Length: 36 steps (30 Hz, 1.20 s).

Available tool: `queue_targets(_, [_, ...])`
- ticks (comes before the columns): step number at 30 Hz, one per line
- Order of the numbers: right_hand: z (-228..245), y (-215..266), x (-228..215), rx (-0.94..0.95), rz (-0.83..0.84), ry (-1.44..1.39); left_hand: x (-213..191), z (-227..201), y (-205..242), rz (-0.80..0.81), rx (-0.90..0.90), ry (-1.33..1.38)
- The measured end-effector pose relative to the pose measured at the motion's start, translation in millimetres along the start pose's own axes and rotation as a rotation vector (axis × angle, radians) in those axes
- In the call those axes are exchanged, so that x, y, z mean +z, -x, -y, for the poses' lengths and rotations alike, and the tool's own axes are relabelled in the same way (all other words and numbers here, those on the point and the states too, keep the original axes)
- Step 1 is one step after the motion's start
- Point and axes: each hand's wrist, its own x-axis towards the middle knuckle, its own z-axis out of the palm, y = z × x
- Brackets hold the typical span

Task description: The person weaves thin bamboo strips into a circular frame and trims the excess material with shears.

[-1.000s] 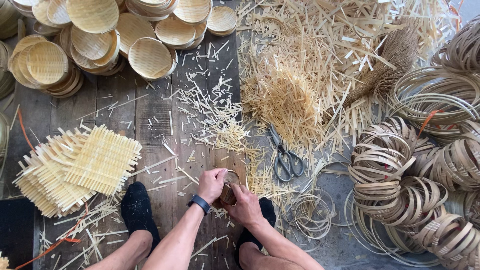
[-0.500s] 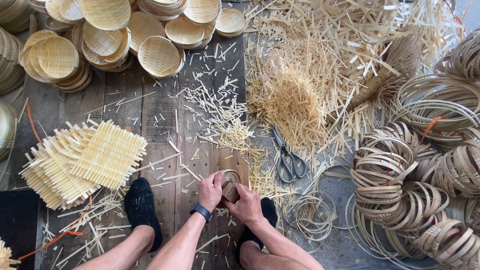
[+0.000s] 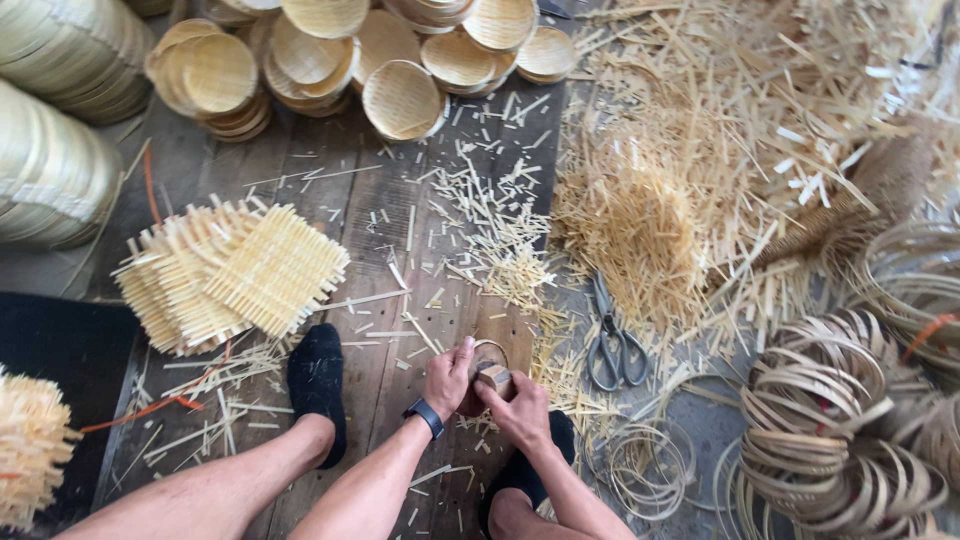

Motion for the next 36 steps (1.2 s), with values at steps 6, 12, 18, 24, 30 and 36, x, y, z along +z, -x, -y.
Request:
queue_targets(6, [-32,-5,-17,0.080,0.110,-0.644,-48,45,-58,0.099,-0.092,-0.248])
queue_targets(12, [-58,-13,-24,0.083,-0.018,-0.684,-194,-67,-182,-0.472,-0.212,0.782])
queue_targets(18, [-56,-10,-15,0.118,-0.031,-0.674,-231,-172,-209,-0.119,-0.331,0.999])
queue_targets(24, [-31,-11,-11,0.113,0.253,-0.811,-78,-79,-78,0.450,-0.504,-0.047])
queue_targets(30, [-30,-30,4,0.163,0.241,-0.763,-4,22,-18,0.161,-0.381,0.388])
queue_targets(36, [-36,-36,15,0.216,0.199,-0.742,-102,22,-74,-0.271,0.340,-0.551])
